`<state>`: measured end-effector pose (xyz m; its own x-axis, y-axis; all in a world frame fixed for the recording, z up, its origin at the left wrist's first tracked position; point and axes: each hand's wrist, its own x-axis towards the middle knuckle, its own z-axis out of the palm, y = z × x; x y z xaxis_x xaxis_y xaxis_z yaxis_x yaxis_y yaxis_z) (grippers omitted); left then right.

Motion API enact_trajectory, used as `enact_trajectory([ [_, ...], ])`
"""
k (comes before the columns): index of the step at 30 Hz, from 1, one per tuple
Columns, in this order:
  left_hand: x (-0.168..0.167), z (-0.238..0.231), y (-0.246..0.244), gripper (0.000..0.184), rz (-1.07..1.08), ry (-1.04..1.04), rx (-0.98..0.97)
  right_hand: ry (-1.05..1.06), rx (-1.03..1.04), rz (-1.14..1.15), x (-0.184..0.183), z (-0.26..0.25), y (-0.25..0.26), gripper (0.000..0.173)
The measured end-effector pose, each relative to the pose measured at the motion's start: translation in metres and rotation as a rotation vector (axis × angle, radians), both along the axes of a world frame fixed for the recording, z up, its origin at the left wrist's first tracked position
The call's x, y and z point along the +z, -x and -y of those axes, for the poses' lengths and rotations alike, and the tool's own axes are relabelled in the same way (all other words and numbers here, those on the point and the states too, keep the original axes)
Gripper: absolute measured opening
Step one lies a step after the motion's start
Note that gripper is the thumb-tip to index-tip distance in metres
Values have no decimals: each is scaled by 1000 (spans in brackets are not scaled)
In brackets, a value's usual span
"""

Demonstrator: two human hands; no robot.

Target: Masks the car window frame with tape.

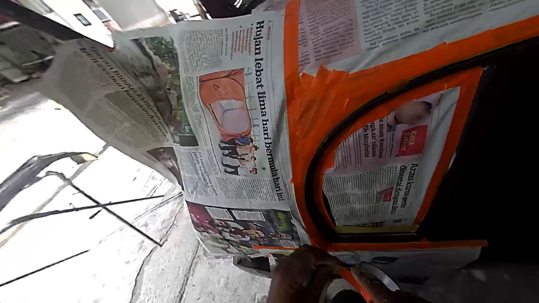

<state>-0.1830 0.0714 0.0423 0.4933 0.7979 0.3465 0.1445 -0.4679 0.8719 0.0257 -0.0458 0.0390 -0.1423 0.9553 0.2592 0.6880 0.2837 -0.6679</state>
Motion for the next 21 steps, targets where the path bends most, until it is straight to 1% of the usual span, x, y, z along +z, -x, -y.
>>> enact_trajectory([
  [2, 15, -19, 19, 7, -138, -207, 8, -9, -101, -44, -5, 6, 36, 41],
  [5, 53, -46, 31, 9, -199, -531, 0, -104, -288, -57, -6, 21, 77, 40],
  [8, 105, -75, 23, 7, -204, -844, -21, -202, -463, -11, 4, 36, 90, 42],
  [10, 137, -91, 7, 8, -194, -997, -40, -283, -577, 27, 4, 42, 92, 41],
  [12, 159, -101, -12, 9, -194, -1056, -127, -308, -665, 84, -4, 42, 89, 41],
  [14, 168, -106, -30, 13, -302, -995, -276, -278, -707, 135, -17, 41, 85, 43],
  [15, 167, -107, -37, 21, -381, -941, -337, -266, -720, 166, -26, 40, 83, 45],
  [17, 167, -109, -51, 52, -605, -864, -383, -297, -763, 221, -53, 29, 78, 48],
  [18, 164, -108, -55, 55, -676, -855, -388, -319, -785, 230, -66, 25, 80, 48],
  [19, 159, -103, -55, 47, -714, -870, -382, -336, -794, 230, -76, 23, 84, 48],
  [21, 156, -96, -50, 17, -754, -962, -358, -352, -791, 228, -87, 14, 90, 52],
])
